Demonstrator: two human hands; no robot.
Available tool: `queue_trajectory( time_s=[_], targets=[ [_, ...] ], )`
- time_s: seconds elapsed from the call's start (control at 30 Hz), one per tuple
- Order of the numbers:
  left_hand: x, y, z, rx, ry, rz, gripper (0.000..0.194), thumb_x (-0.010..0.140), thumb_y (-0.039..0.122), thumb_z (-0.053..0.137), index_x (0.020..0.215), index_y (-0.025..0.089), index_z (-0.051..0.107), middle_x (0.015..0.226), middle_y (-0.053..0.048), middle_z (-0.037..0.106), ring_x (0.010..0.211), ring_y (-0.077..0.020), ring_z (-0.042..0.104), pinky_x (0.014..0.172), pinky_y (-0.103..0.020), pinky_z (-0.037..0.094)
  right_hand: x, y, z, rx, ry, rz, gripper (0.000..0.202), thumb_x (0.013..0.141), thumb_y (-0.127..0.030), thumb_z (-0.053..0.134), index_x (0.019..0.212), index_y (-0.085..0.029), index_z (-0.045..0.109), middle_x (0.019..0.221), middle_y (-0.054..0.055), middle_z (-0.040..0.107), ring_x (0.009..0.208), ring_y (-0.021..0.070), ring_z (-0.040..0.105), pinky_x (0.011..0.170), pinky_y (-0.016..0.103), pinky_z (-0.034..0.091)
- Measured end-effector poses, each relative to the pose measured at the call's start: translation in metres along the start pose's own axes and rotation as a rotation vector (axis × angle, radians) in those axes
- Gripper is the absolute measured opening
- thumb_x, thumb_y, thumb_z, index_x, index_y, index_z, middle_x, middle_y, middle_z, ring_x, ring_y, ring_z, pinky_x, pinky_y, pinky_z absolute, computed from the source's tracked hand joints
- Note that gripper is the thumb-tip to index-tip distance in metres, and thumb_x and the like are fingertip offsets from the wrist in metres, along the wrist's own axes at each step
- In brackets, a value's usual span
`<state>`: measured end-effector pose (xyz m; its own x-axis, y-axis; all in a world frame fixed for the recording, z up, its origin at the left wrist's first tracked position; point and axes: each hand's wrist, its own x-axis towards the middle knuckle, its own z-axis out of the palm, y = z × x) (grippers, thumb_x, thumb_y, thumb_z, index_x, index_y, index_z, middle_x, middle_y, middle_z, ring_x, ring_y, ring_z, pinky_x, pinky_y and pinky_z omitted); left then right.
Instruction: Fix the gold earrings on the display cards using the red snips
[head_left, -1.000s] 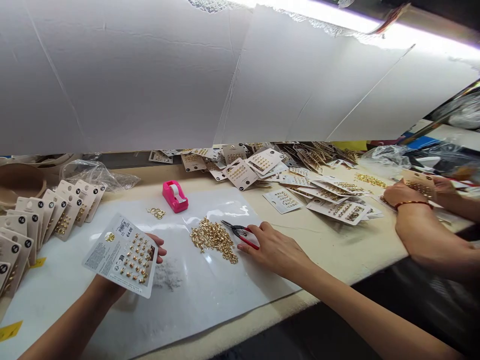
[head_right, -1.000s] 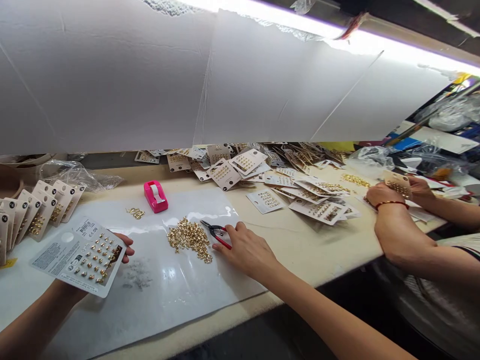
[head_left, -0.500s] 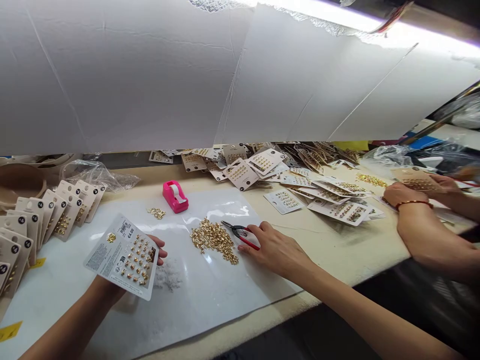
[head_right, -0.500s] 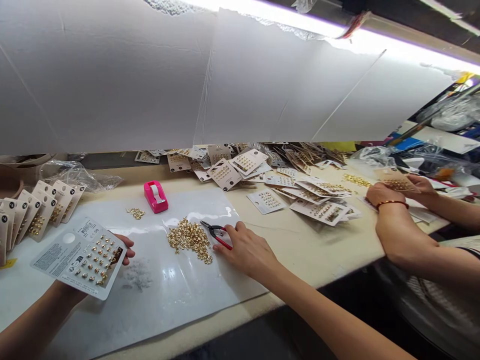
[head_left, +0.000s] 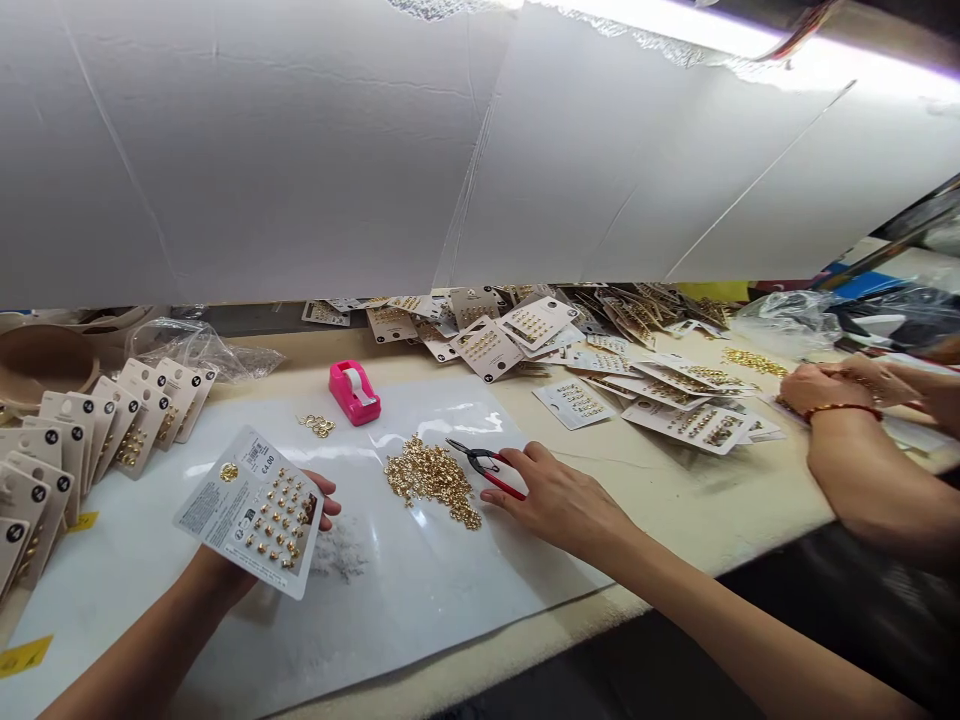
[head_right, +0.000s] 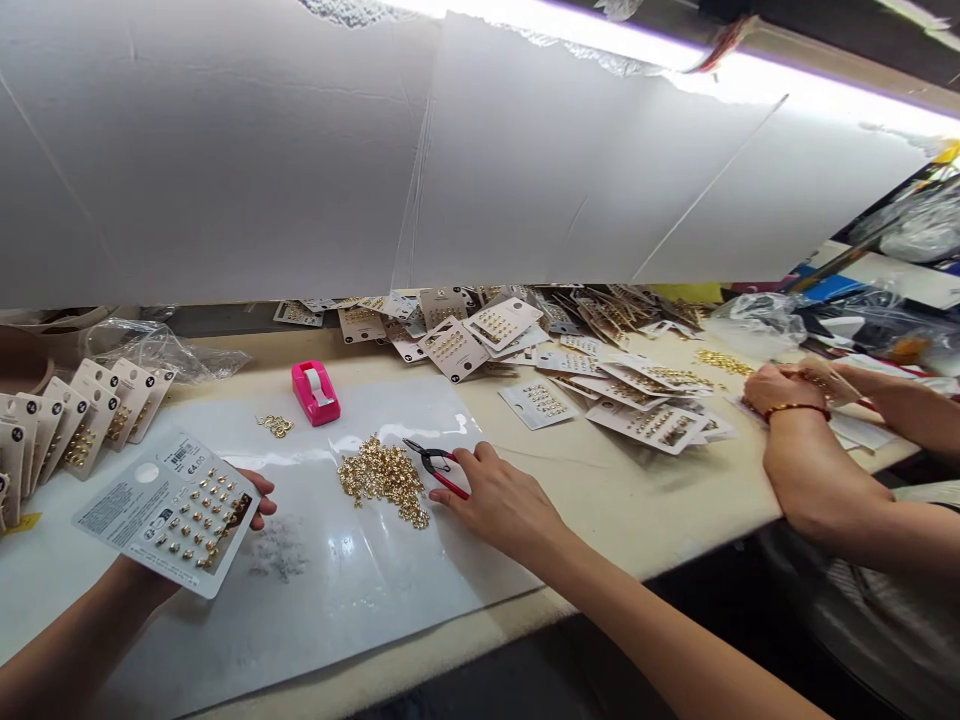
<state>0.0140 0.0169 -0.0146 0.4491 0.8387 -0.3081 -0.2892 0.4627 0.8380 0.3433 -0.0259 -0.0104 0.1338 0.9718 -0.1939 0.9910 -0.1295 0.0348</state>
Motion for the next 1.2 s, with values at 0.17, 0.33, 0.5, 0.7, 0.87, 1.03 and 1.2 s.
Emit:
queue_trajectory(
  time_s=[0.17, 0.33, 0.5, 0.7, 0.87, 1.03, 1.2],
  targets=[
    [0.0, -0.005, -0.003, 0.003, -0.03, -0.001, 0.03, 0.074, 0.038, 0.06, 0.088, 0.014, 0.072, 0.087, -0.013, 0.073, 0.076, -0.0243, 0.068, 0.071, -0.033, 0.054, -0.008, -0.012, -0.006, 0.102, 0.057, -0.12, 0.043, 0.085, -0.051, 0.045, 0.116, -0.021, 0.05, 0.106, 0.01, 0.054, 0.081, 0.0251, 0.062, 0.065, 0.036, 0.047],
    [0.0, -0.007, -0.002, -0.033, -0.067, -0.014, 0.036, 0.07, 0.04, 0.063, 0.09, 0.01, 0.071, 0.086, -0.014, 0.072, 0.076, -0.0241, 0.067, 0.073, -0.033, 0.052, -0.031, -0.052, -0.021, 0.428, 0.088, -0.449, 0.042, 0.085, -0.046, 0.051, 0.12, -0.024, 0.048, 0.108, 0.011, 0.055, 0.081, 0.0222, 0.062, 0.068, 0.036, 0.051],
    [0.0, -0.007, -0.001, -0.057, -0.084, -0.028, 0.031, 0.072, 0.038, 0.062, 0.089, 0.013, 0.072, 0.084, -0.012, 0.073, 0.078, -0.0235, 0.067, 0.074, -0.034, 0.05, -0.038, -0.083, -0.025, 0.512, 0.119, -0.611, 0.044, 0.083, -0.039, 0.056, 0.122, -0.023, 0.046, 0.109, 0.012, 0.055, 0.084, 0.0228, 0.061, 0.071, 0.037, 0.052],
    [-0.002, -0.004, 0.0, -0.071, -0.113, -0.058, 0.032, 0.069, 0.037, 0.067, 0.09, 0.013, 0.071, 0.081, -0.011, 0.073, 0.075, -0.0227, 0.067, 0.073, -0.033, 0.048, -0.029, -0.095, -0.019, 0.479, 0.159, -0.641, 0.046, 0.081, -0.04, 0.06, 0.122, -0.024, 0.047, 0.106, 0.012, 0.056, 0.081, 0.0226, 0.06, 0.066, 0.036, 0.051],
    [-0.001, -0.008, -0.002, -0.108, -0.105, -0.065, 0.035, 0.068, 0.041, 0.066, 0.086, 0.011, 0.07, 0.075, -0.012, 0.072, 0.075, -0.0229, 0.066, 0.073, -0.033, 0.047, -0.027, -0.097, -0.021, 0.436, 0.148, -0.64, 0.045, 0.081, -0.042, 0.058, 0.12, -0.022, 0.048, 0.106, 0.012, 0.055, 0.081, 0.0229, 0.06, 0.064, 0.036, 0.051],
    [-0.002, -0.01, -0.003, -0.107, -0.115, -0.044, 0.037, 0.07, 0.04, 0.064, 0.09, 0.01, 0.069, 0.081, -0.014, 0.072, 0.082, -0.0263, 0.066, 0.077, -0.037, 0.047, -0.027, -0.096, -0.021, 0.425, 0.123, -0.635, 0.044, 0.082, -0.043, 0.057, 0.12, -0.022, 0.049, 0.105, 0.012, 0.056, 0.078, 0.0224, 0.059, 0.063, 0.037, 0.051],
    [-0.003, -0.007, -0.001, -0.068, -0.12, -0.039, 0.037, 0.067, 0.042, 0.067, 0.088, 0.011, 0.068, 0.082, -0.013, 0.071, 0.083, -0.0268, 0.065, 0.079, -0.038, 0.047, -0.028, -0.094, -0.02, 0.421, 0.13, -0.636, 0.045, 0.081, -0.043, 0.058, 0.121, -0.023, 0.048, 0.106, 0.012, 0.056, 0.076, 0.0217, 0.059, 0.062, 0.036, 0.05]
  ],
)
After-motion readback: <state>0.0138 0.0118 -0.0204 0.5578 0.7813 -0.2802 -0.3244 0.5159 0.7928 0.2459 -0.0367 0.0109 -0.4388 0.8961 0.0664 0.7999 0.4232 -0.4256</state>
